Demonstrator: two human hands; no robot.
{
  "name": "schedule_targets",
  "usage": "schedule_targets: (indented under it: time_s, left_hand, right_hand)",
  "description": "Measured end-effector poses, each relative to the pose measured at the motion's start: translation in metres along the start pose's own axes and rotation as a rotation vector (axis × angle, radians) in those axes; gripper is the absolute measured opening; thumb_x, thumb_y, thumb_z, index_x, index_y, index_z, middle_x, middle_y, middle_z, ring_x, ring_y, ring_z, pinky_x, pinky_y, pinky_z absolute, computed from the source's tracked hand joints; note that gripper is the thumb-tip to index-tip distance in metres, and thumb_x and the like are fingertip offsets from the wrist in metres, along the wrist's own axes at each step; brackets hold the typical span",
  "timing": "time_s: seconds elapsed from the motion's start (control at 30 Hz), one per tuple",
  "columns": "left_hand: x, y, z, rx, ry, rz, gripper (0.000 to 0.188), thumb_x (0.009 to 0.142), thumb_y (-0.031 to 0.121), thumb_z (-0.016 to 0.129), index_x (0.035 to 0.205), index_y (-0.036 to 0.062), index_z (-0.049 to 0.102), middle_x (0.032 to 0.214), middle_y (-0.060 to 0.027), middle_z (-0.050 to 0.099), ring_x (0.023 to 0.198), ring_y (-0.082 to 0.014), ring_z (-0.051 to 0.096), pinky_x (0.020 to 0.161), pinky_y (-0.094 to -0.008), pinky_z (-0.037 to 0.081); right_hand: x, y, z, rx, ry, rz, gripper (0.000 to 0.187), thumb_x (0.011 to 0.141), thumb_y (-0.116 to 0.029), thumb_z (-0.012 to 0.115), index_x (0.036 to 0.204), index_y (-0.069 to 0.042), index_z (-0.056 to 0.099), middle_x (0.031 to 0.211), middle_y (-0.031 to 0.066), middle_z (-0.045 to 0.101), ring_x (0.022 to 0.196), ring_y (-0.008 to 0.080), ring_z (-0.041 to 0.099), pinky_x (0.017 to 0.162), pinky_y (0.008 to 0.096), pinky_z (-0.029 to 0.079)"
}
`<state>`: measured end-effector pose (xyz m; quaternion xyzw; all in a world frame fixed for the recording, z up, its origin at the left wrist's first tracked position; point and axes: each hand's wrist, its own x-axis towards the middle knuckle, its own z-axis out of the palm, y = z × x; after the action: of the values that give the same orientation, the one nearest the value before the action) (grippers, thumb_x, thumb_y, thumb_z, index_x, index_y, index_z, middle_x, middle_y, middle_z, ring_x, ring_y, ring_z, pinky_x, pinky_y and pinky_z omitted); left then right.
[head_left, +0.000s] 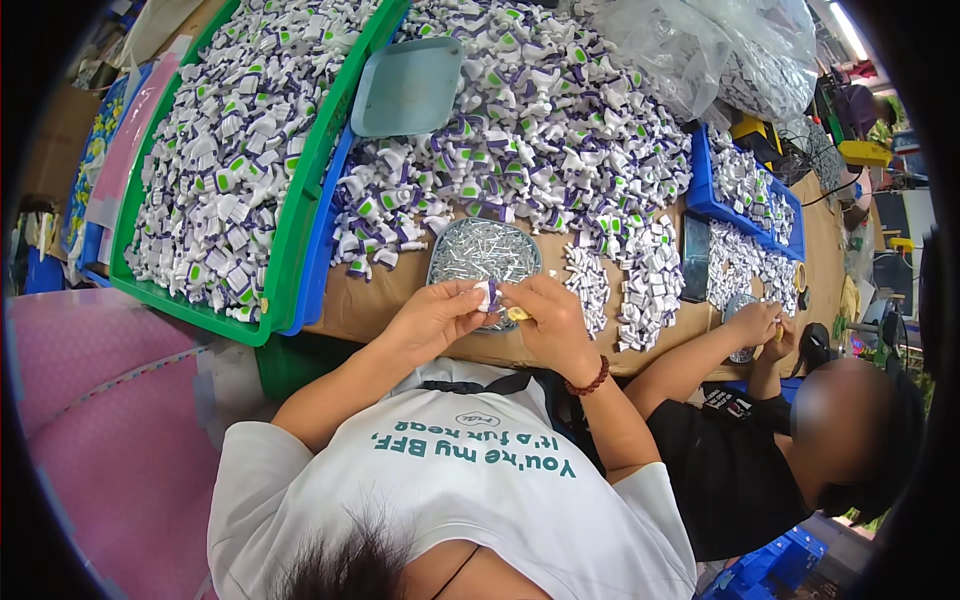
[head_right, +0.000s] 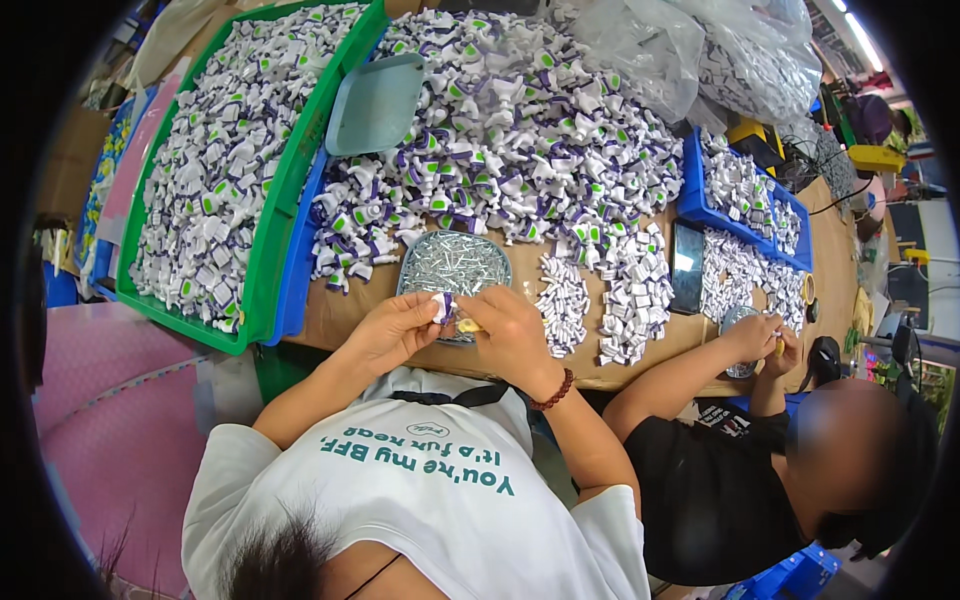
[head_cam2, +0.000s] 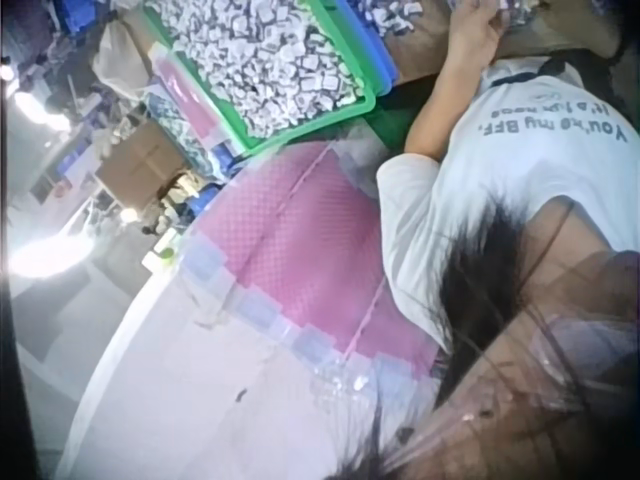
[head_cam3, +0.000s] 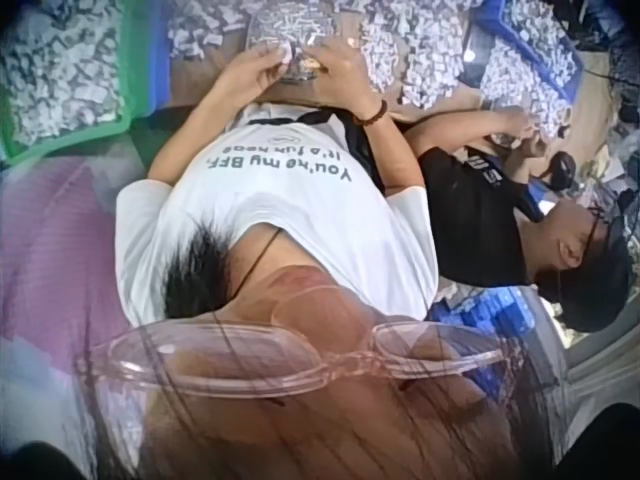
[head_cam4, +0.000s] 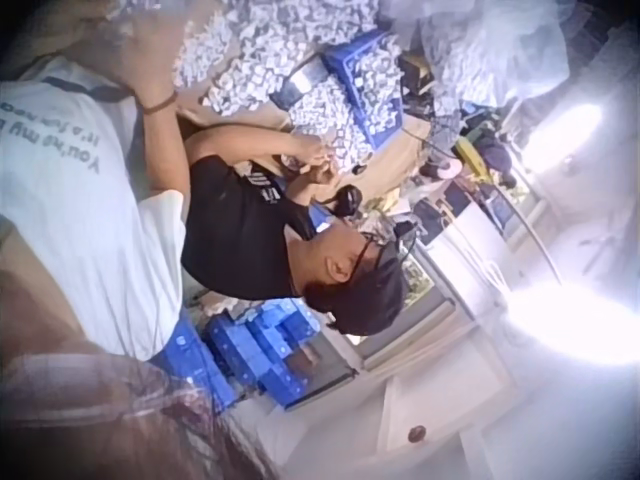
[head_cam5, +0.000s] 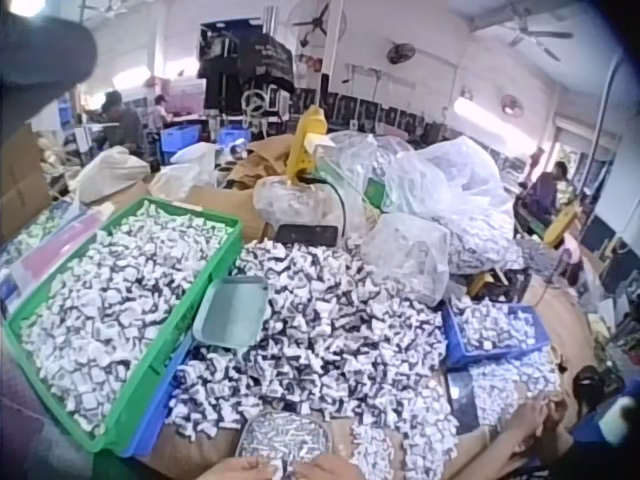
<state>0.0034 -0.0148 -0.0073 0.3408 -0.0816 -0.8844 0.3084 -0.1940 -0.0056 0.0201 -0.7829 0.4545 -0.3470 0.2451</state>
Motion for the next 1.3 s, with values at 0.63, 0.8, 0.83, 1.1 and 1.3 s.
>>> schedule_targets:
  time_s: [0.63, 0.8, 0.83, 1.1, 1.3]
  left_hand:
    - [0.009, -0.004, 0.012, 0.399, -0.042, 0.096, 0.016, 0.088, 0.001, 0.057, 0.104, 0.0005, 0.054, 0.097, -0.0114, 0.062, 0.089, -0.0215, 0.065, 0.079, -0.0305, 0.054]
    - [0.009, -0.007, 0.009, 0.404, -0.065, 0.112, 0.016, 0.088, 0.002, 0.057, 0.104, 0.0015, 0.053, 0.097, -0.0107, 0.062, 0.09, -0.0208, 0.065, 0.079, -0.0302, 0.054]
    - [0.009, -0.006, 0.009, 0.405, -0.065, 0.118, 0.016, 0.088, 0.002, 0.057, 0.104, 0.0016, 0.053, 0.097, -0.0105, 0.062, 0.09, -0.0206, 0.065, 0.079, -0.0302, 0.054]
    - [0.007, 0.007, 0.013, 0.334, 0.049, 0.169, 0.019, 0.091, 0.007, 0.056, 0.108, -0.0008, 0.053, 0.101, -0.0087, 0.059, 0.092, -0.0196, 0.064, 0.079, -0.0268, 0.053]
    - [0.006, 0.012, 0.015, 0.207, 0.019, 0.137, 0.022, 0.092, 0.009, 0.054, 0.112, 0.0001, 0.05, 0.102, -0.01, 0.059, 0.092, -0.0205, 0.063, 0.076, -0.0245, 0.054]
  right_hand:
    - [-0.024, 0.109, -0.092, -0.565, 0.185, 0.582, 0.014, 0.078, -0.016, 0.063, 0.086, -0.005, 0.065, 0.087, 0.0146, 0.063, 0.08, 0.0345, 0.06, 0.069, 0.0415, 0.048]
    - [-0.025, 0.167, -0.099, -0.749, 0.067, 0.832, 0.024, 0.076, -0.025, 0.066, 0.084, -0.003, 0.064, 0.088, 0.0158, 0.062, 0.081, 0.0373, 0.06, 0.07, 0.0448, 0.048]
    - [-0.026, 0.173, -0.098, -0.741, 0.071, 0.824, 0.024, 0.076, -0.025, 0.066, 0.083, -0.002, 0.064, 0.086, 0.0165, 0.062, 0.08, 0.0374, 0.06, 0.069, 0.0449, 0.048]
    - [-0.015, 0.142, -0.089, -0.222, 0.346, 0.721, 0.016, 0.077, -0.014, 0.067, 0.081, -0.001, 0.06, 0.071, 0.0098, 0.06, 0.065, 0.0222, 0.056, 0.057, 0.0325, 0.043]
    - [0.014, 0.039, -0.036, 0.527, 0.107, 0.644, 0.013, 0.083, -0.005, 0.065, 0.094, 0.001, 0.065, 0.071, -0.0037, 0.059, 0.06, 0.0017, 0.047, 0.053, 0.0177, 0.037]
